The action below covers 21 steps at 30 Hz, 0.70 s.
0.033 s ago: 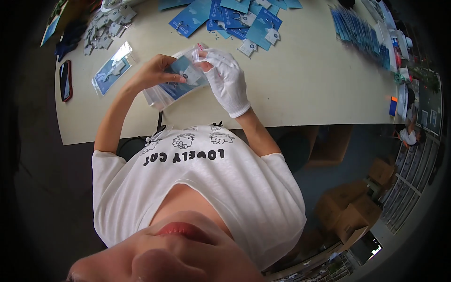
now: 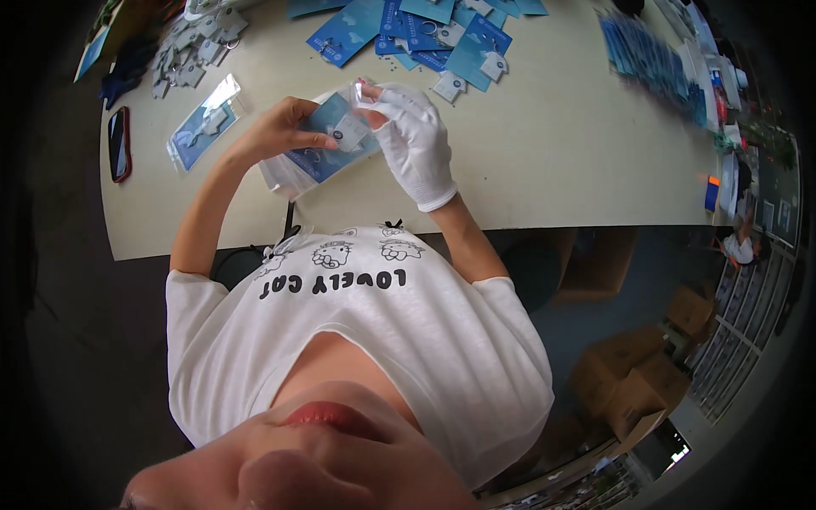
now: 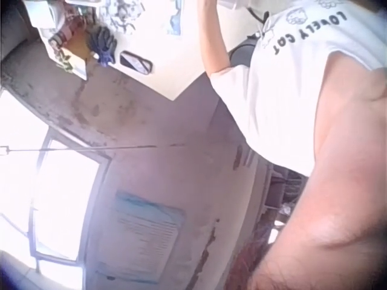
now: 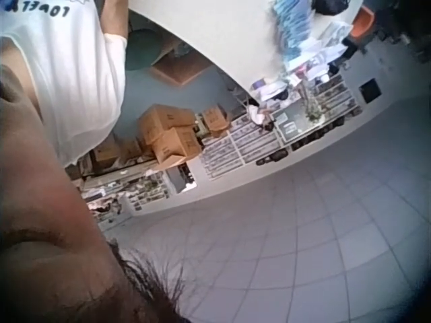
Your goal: The person packages keychains and packaging cards into plastic zip-lock bags by hand, taking them from boxes and sealing them inside the bags.
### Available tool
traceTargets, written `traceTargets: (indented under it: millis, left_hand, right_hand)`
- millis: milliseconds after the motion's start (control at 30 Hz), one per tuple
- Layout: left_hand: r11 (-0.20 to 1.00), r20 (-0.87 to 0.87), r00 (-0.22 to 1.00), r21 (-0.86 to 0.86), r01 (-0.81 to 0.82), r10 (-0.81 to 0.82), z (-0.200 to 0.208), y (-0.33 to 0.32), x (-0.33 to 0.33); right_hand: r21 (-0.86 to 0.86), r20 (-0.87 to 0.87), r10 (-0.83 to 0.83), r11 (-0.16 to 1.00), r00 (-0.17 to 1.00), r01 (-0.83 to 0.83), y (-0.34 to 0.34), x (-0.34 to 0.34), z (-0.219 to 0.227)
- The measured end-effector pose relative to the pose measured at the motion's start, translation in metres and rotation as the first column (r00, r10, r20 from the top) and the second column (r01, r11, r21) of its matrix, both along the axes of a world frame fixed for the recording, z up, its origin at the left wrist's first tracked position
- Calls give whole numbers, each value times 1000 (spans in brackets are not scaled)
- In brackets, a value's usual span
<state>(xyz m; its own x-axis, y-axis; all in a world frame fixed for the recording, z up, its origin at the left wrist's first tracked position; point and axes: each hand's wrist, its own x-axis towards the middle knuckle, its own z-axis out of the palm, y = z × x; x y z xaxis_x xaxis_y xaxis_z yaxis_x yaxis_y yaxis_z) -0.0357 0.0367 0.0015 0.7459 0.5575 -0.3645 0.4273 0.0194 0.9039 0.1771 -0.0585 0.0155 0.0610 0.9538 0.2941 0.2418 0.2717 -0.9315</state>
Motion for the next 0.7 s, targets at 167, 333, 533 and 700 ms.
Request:
traceTargets:
  millis: [167,333,533,700]
  left_hand:
    - [997,63,996,-52,-59,62,18,7,9]
    - [1000,-51,999,7,-19,19,32,5,6]
    - [998,15,999,-42,-46,47,33,3,6]
    - [971,-179,974,218,-101,141,56,16,-34]
  right_hand:
    - [177,166,25,983,986,-55,6,12,11]
    - [129,426,-41,992,904,-16,10,5,10]
    - [-85,152,-72,993,986,86,6,3,5]
    - [55,-10,-133,989,991,134,21,46,-16]
